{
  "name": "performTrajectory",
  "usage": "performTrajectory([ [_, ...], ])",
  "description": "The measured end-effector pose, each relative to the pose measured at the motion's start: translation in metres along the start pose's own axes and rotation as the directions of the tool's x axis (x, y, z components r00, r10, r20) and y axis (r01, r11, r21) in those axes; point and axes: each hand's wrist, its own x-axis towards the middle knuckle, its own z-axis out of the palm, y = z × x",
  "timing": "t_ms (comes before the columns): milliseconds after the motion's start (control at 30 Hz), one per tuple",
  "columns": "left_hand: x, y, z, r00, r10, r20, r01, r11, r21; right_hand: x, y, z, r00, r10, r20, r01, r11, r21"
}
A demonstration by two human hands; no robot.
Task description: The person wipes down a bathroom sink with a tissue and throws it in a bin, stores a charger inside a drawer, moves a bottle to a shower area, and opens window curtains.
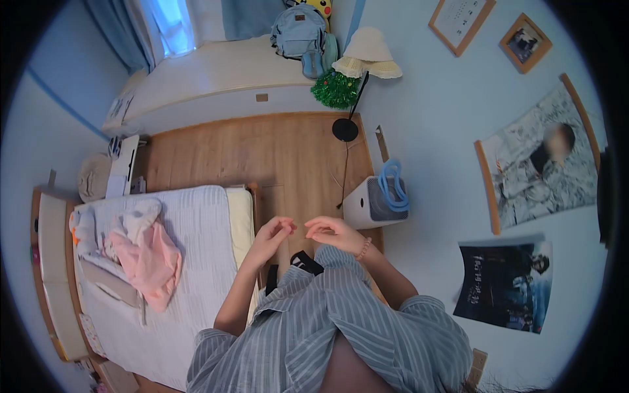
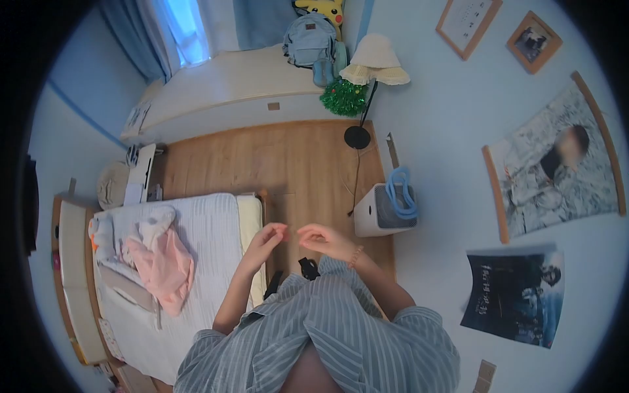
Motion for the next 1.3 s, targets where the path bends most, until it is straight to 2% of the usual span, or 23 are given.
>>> performTrajectory([
  [67, 0.069, 0.031, -0.02, 0.997, 0.058, 0.042, -0.057, 0.998, -0.027, 0.043, -0.001, -0.043, 0.999, 0.036, -0.012, -0.036, 0.997, 0.067],
  [133, 0.128, 0.043, -0.037, 0.998, 0.052, 0.043, -0.05, 0.998, -0.037, 0.084, 0.013, -0.082, 1.0, -0.006, -0.02, 0.008, 0.998, 0.059],
  [167, 0.157, 0.047, -0.046, 0.998, 0.049, 0.027, -0.048, 0.997, -0.057, 0.105, 0.02, -0.102, 0.999, -0.042, -0.011, 0.042, 0.998, 0.044],
  [200, 0.192, 0.054, -0.057, 0.999, 0.054, 0.005, -0.053, 0.997, -0.056, 0.13, 0.013, -0.124, 0.999, 0.018, -0.029, -0.015, 0.994, 0.106],
  [300, 0.292, 0.063, -0.092, 0.992, 0.087, -0.092, -0.09, 0.995, -0.035, 0.221, -0.002, -0.199, 0.998, 0.058, -0.013, -0.055, 0.989, 0.136],
  [333, 0.32, 0.062, -0.104, 0.988, 0.085, -0.126, -0.094, 0.994, -0.064, 0.253, -0.008, -0.219, 0.997, 0.067, -0.03, -0.064, 0.992, 0.111],
  [433, 0.389, 0.083, -0.142, 0.977, 0.063, -0.206, -0.083, 0.993, -0.089, 0.355, -0.039, -0.276, 0.995, 0.041, 0.086, -0.046, 0.997, 0.061],
  [500, 0.429, 0.103, -0.17, 0.98, 0.044, -0.192, -0.07, 0.989, -0.129, 0.429, -0.061, -0.305, 0.984, 0.032, 0.173, -0.046, 0.996, 0.08],
  [567, 0.459, 0.121, -0.205, 0.969, 0.066, -0.238, -0.1, 0.986, -0.132, 0.496, -0.101, -0.32, 0.971, 0.001, 0.238, 0.032, 0.991, -0.134],
  [633, 0.482, 0.133, -0.246, 0.951, 0.028, -0.309, -0.081, 0.984, -0.159, 0.56, -0.129, -0.328, 0.951, -0.01, 0.308, 0.068, 0.982, -0.176],
  [700, 0.506, 0.139, -0.29, 0.925, 0.066, -0.375, -0.128, 0.982, -0.142, 0.625, -0.146, -0.327, 0.926, -0.023, 0.376, 0.11, 0.971, -0.213],
  [867, 0.542, 0.161, -0.413, 0.848, 0.095, -0.521, -0.224, 0.956, -0.189, 0.776, -0.17, -0.292, 0.889, 0.08, 0.45, 0.009, 0.982, -0.191],
  [900, 0.548, 0.176, -0.444, 0.834, 0.102, -0.542, -0.242, 0.951, -0.194, 0.808, -0.175, -0.28, 0.881, 0.114, 0.46, -0.05, 0.988, -0.148],
  [967, 0.549, 0.207, -0.502, 0.821, -0.028, -0.57, -0.178, 0.937, -0.302, 0.866, -0.182, -0.256, 0.857, 0.159, 0.491, -0.118, 0.986, -0.114],
  [1000, 0.546, 0.22, -0.534, 0.806, -0.029, -0.591, -0.189, 0.934, -0.304, 0.897, -0.184, -0.241, 0.854, 0.14, 0.501, -0.116, 0.99, -0.079],
  [1100, 0.556, 0.249, -0.638, 0.79, 0.023, -0.613, -0.214, 0.947, -0.24, 0.994, -0.193, -0.207, 0.828, 0.159, 0.538, -0.139, 0.987, -0.079],
  [1167, 0.56, 0.258, -0.705, 0.766, -0.036, -0.642, -0.114, 0.975, -0.19, 1.052, -0.199, -0.187, 0.826, 0.15, 0.544, -0.15, 0.988, -0.046],
  [1200, 0.559, 0.261, -0.724, 0.758, -0.05, -0.651, -0.111, 0.972, -0.205, 1.077, -0.206, -0.18, 0.821, 0.156, 0.55, -0.147, 0.987, -0.06],
  [1300, 0.559, 0.283, -0.811, 0.68, 0.091, -0.728, -0.226, 0.97, -0.09, 1.169, -0.198, -0.158, 0.837, 0.145, 0.527, -0.153, 0.988, -0.028],
])
